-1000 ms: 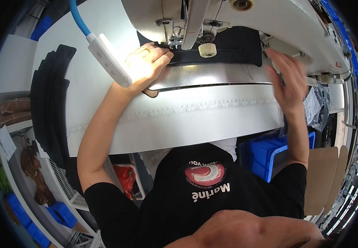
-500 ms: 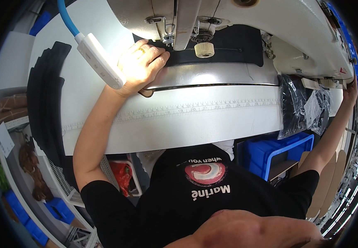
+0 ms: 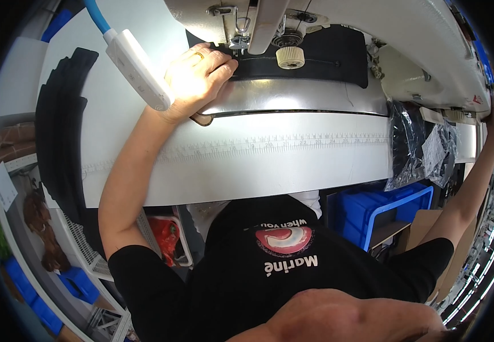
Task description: Sewing a zipper into a piece of black leather using an industrial sewing machine.
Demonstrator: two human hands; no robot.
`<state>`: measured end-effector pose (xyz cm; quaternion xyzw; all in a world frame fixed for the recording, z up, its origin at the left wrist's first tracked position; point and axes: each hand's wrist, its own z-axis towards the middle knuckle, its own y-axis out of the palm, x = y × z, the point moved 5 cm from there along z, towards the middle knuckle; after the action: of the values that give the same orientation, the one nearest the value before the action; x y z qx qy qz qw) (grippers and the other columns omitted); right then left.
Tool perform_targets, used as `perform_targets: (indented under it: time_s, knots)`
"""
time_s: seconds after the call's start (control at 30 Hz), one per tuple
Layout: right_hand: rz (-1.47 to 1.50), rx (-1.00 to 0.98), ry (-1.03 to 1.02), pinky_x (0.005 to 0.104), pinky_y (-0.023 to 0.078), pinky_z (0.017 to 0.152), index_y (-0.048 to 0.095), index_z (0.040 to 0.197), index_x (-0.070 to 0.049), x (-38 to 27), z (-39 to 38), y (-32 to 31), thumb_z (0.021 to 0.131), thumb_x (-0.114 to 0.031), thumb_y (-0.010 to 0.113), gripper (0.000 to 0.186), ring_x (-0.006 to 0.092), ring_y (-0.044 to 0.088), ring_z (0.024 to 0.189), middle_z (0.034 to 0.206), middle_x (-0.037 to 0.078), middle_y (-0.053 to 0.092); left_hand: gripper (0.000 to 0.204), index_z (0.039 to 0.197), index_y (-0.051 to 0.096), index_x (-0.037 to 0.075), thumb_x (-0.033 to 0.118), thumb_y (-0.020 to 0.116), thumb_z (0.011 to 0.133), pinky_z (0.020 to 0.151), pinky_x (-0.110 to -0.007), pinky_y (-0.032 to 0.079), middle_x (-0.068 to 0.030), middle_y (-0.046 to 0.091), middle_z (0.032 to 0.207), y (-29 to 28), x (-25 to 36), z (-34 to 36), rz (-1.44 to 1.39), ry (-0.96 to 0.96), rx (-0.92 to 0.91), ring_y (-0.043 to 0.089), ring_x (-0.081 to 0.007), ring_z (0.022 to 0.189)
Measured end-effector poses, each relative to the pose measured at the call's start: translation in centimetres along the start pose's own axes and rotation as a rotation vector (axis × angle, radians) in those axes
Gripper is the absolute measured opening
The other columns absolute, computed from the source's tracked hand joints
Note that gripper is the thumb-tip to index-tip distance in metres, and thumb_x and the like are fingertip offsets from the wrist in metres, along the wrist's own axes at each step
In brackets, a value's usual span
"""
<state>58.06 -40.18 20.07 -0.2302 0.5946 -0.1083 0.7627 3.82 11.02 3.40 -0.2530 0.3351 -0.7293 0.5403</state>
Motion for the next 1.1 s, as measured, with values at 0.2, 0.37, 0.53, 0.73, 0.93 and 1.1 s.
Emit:
perform_targets:
  time_s: [0.2,0.37,0.53,0.73,0.93,1.1]
  knots:
    - [0.511,0.283,0.091,0.0408,0.044,0.102,0.049,0.136,-0.004,2.2,-2.5,2.1,0.101,-0.026,0.046,0.041,0.0260,0.057,0.117,0.131,0.012,0.058,0.032,0.093,0.069,0.002,0.008,0.075,0.062,0.081,-0.032,0.055,-0.0064,0.067,0.092,0.3,-0.1,-0.5,0.050,-0.035,-0.090,0.066,-0.0219,0.084]
    - [0.556,0.340,0.147,0.0410,0.043,0.103,0.049,0.136,-0.004,3.5,-3.8,1.6,0.101,-0.026,0.046,0.042,0.0259,0.056,0.118,0.131,0.012,0.057,0.032,0.097,0.069,0.002,0.008,0.075,0.066,0.084,-0.034,0.054,-0.0083,0.068,0.096,0.6,-0.3,-0.8,0.009,-0.042,-0.071,0.067,-0.0225,0.085]
    - [0.441,0.300,0.292,0.0411,0.043,0.104,0.049,0.136,-0.004,1.0,-3.0,2.1,0.101,-0.027,0.046,0.042,0.0258,0.054,0.120,0.132,0.012,0.057,0.035,0.099,0.069,0.003,0.009,0.076,0.065,0.083,-0.037,0.055,-0.0089,0.069,0.093,0.5,-0.2,-0.6,0.049,0.003,-0.022,0.068,-0.0226,0.081]
    - [0.475,0.375,0.231,0.0421,0.043,0.103,0.052,0.133,-0.003,0.8,-4.5,2.8,0.100,-0.027,0.048,0.041,0.0262,0.056,0.119,0.129,0.013,0.059,0.030,0.101,0.068,0.001,0.007,0.072,0.071,0.084,-0.036,0.055,-0.0111,0.069,0.098,0.1,0.3,-0.7,0.054,-0.048,-0.100,0.068,-0.0238,0.088]
    - [0.508,0.328,0.222,0.0429,0.045,0.101,0.054,0.130,-0.002,1.1,-4.7,3.3,0.100,-0.027,0.048,0.040,0.0272,0.056,0.118,0.128,0.014,0.059,0.029,0.098,0.067,-0.001,-0.003,0.072,0.068,0.078,-0.032,0.056,-0.0147,0.071,0.098,-0.1,0.5,-1.1,0.012,-0.067,-0.027,0.070,-0.0259,0.092]
    - [0.484,0.389,0.167,0.0438,0.043,0.103,0.051,0.133,-0.002,1.1,-4.2,2.6,0.101,-0.028,0.046,0.042,0.0278,0.054,0.121,0.131,0.014,0.057,0.029,0.098,0.067,-0.002,-0.004,0.070,0.069,0.078,-0.032,0.056,-0.0150,0.071,0.099,0.1,0.4,-1.2,-0.014,-0.065,0.011,0.070,-0.0259,0.091]
